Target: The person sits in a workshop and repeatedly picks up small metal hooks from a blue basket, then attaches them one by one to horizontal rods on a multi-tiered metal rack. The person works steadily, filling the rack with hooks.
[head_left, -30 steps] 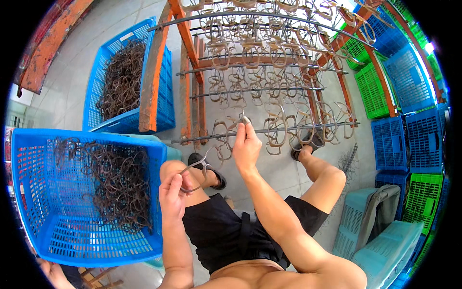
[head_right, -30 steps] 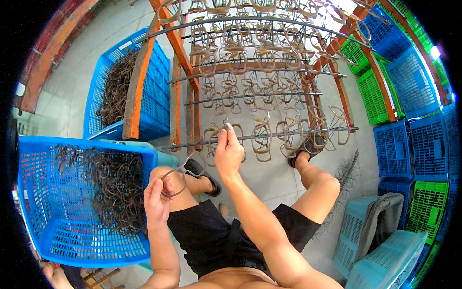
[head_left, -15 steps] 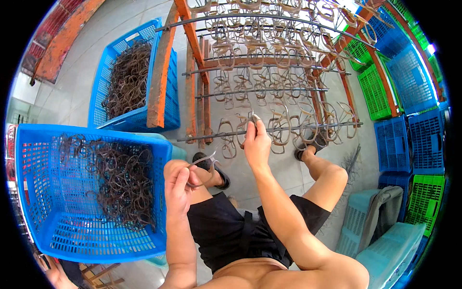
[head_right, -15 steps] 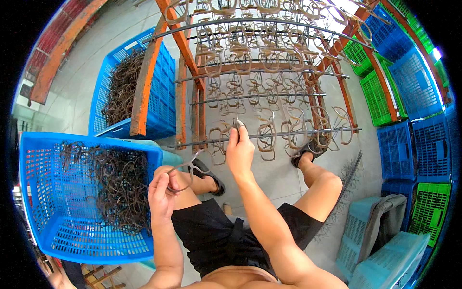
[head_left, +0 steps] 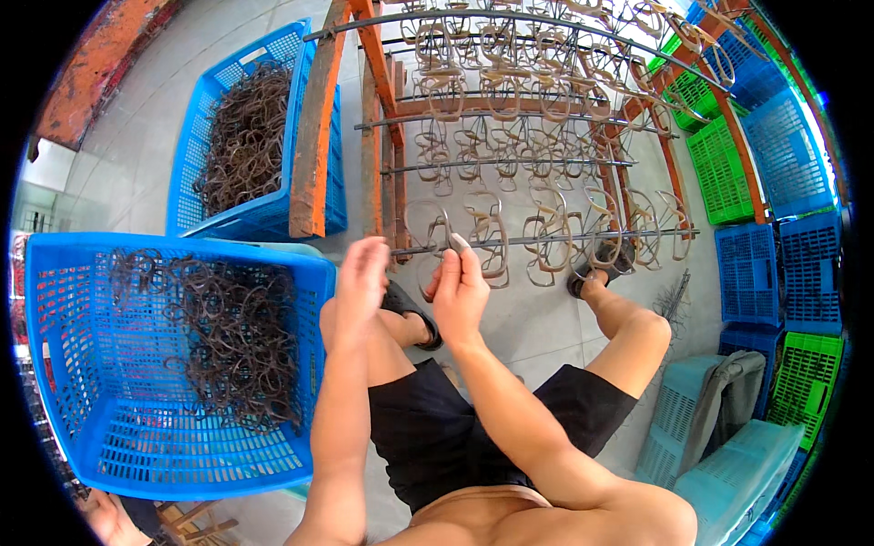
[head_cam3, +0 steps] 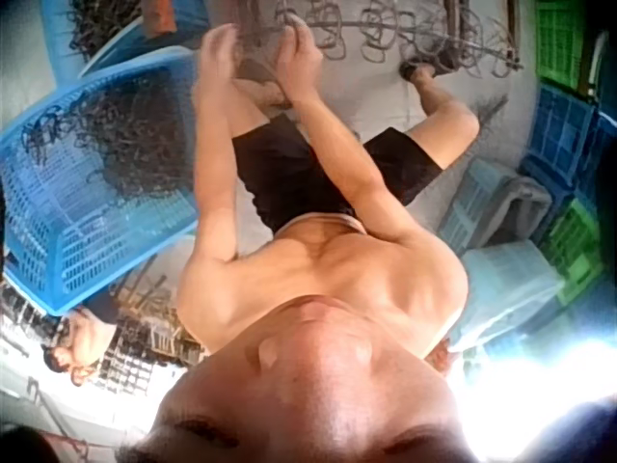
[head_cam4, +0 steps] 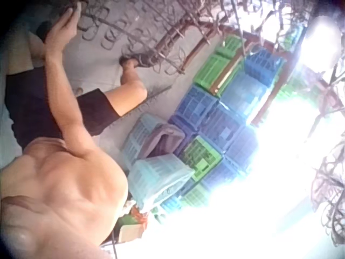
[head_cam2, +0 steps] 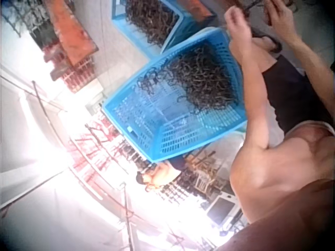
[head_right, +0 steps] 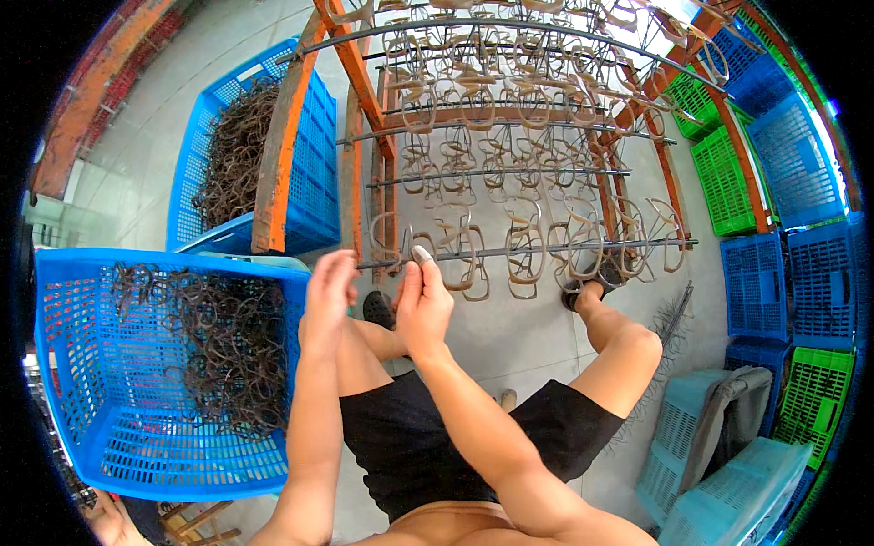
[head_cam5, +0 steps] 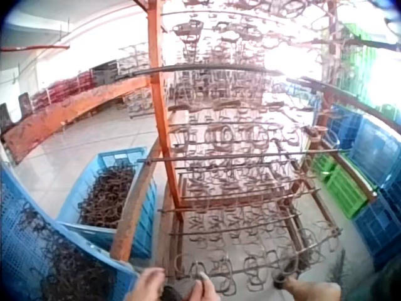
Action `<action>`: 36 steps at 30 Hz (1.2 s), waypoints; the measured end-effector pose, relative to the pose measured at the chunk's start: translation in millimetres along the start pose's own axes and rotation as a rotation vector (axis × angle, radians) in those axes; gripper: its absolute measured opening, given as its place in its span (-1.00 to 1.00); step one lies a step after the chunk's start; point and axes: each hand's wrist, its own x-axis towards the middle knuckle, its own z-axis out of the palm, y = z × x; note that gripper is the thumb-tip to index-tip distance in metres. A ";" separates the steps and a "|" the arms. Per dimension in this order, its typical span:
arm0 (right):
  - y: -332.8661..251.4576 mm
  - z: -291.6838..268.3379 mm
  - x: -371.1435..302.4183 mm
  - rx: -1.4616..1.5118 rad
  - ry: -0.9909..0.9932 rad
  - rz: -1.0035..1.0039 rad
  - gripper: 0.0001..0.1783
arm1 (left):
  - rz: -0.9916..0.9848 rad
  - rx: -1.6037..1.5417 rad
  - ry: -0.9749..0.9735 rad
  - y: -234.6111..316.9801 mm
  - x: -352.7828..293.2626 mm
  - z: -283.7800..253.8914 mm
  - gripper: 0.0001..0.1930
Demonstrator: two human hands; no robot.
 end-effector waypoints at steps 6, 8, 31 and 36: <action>20.2 17.6 8.0 -0.200 0.156 -0.032 -0.81 | 0.170 0.182 -0.027 -27.3 11.4 11.6 -0.85; 27.9 16.4 9.9 -0.215 0.162 -0.029 -0.83 | 0.150 0.160 -0.004 -28.6 11.5 13.8 -0.85; 10.9 38.9 8.2 -0.366 0.000 -0.187 -0.72 | -0.253 -0.389 -0.092 -32.0 15.6 2.6 -0.83; 8.7 37.2 7.6 -0.355 0.013 -0.194 -0.72 | -0.242 -0.420 -0.078 -38.0 17.3 3.5 -0.82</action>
